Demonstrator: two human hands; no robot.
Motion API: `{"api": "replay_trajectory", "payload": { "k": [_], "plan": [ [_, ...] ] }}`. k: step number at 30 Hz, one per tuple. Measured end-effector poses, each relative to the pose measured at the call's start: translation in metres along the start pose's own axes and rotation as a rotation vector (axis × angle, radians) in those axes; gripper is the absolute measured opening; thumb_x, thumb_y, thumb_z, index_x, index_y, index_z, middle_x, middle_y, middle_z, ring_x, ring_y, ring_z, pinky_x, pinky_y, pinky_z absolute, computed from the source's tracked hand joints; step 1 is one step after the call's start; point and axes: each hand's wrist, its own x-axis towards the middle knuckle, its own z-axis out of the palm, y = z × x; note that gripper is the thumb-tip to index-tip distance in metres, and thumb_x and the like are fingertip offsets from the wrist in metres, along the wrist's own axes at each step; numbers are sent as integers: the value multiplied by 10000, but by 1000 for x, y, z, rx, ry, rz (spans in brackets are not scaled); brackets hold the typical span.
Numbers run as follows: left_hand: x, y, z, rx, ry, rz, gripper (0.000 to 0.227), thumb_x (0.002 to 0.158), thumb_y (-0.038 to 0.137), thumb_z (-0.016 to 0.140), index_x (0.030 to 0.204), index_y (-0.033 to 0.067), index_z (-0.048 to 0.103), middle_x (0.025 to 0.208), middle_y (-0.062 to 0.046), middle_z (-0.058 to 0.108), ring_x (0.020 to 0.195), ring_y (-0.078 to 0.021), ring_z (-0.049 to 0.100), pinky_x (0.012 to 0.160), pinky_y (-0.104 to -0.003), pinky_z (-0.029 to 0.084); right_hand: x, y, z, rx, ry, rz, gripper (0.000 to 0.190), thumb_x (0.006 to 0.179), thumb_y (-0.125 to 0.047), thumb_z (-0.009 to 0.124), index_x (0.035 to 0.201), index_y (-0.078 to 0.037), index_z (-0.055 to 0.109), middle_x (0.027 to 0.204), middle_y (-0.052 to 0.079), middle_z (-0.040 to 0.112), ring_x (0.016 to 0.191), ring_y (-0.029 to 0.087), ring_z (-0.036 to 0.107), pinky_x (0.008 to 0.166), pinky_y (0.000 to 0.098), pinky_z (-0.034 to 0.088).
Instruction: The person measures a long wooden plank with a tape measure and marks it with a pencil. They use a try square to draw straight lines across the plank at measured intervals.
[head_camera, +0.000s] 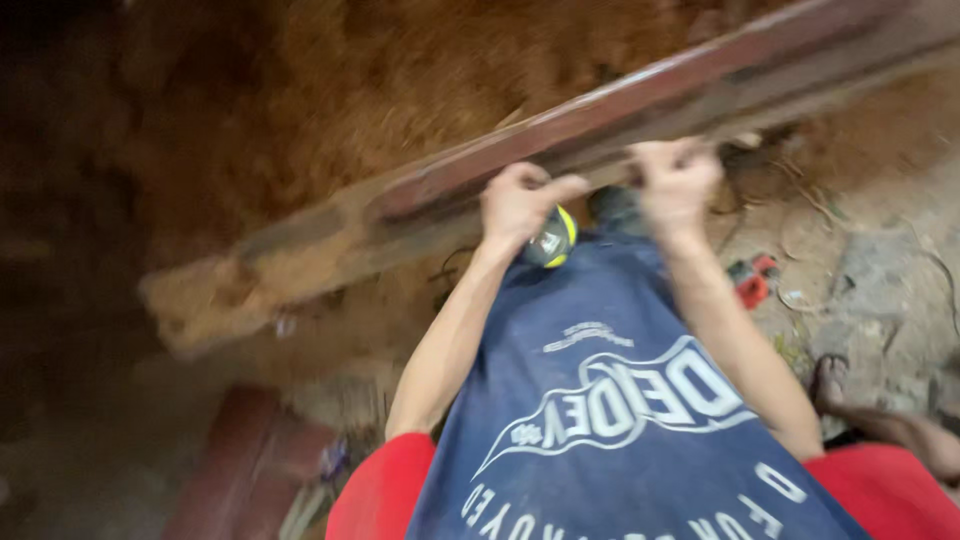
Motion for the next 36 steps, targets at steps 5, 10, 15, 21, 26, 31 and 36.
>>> {"api": "replay_trajectory", "payload": {
  "k": [5,10,15,21,26,31,36],
  "plan": [
    [15,44,78,-90,279,-41,589,636,563,919,778,42,685,722,-41,707,693,-146,659,710,-327,558,5,-29,-17,147,-411,113,263,1042,-263,611,1020,-32,735,963,52,769,892,90,696,793,254,567],
    [37,102,181,-203,315,65,532,770,558,848,811,47,704,743,-22,710,718,-137,647,731,-321,554,57,1,-102,-11,-234,-11,418,833,-194,875,926,-20,508,853,46,540,773,103,484,649,282,462],
    [45,154,259,5,318,300,435,814,472,821,1011,92,742,999,-64,744,958,-204,683,886,-352,549,160,60,-198,148,359,37,427,921,-245,839,795,-102,458,733,-48,530,655,77,487,579,268,436],
    [78,169,299,793,409,626,871,645,387,877,1368,12,568,1377,-225,542,1260,-405,481,1022,-543,353,268,111,-242,-539,585,-140,460,829,-425,855,848,-16,646,780,142,661,741,366,635,708,519,494],
    [103,159,303,901,276,489,734,767,313,857,1411,118,564,1378,-112,580,1291,-327,510,1098,-504,366,300,156,-271,-450,813,77,547,838,-490,818,831,29,646,928,234,669,941,403,663,873,509,506],
    [96,148,301,880,275,590,706,802,268,853,1425,112,561,1391,-108,579,1298,-339,504,1096,-512,367,387,211,-353,-224,1011,248,601,748,-498,844,902,38,622,912,225,712,871,334,705,819,478,535],
    [78,145,306,804,364,668,711,783,270,852,1401,84,555,1398,-151,556,1323,-360,480,1119,-534,348,427,238,-398,165,1120,316,465,668,-157,803,997,98,595,953,244,707,850,361,738,751,460,602]
  ]
}}
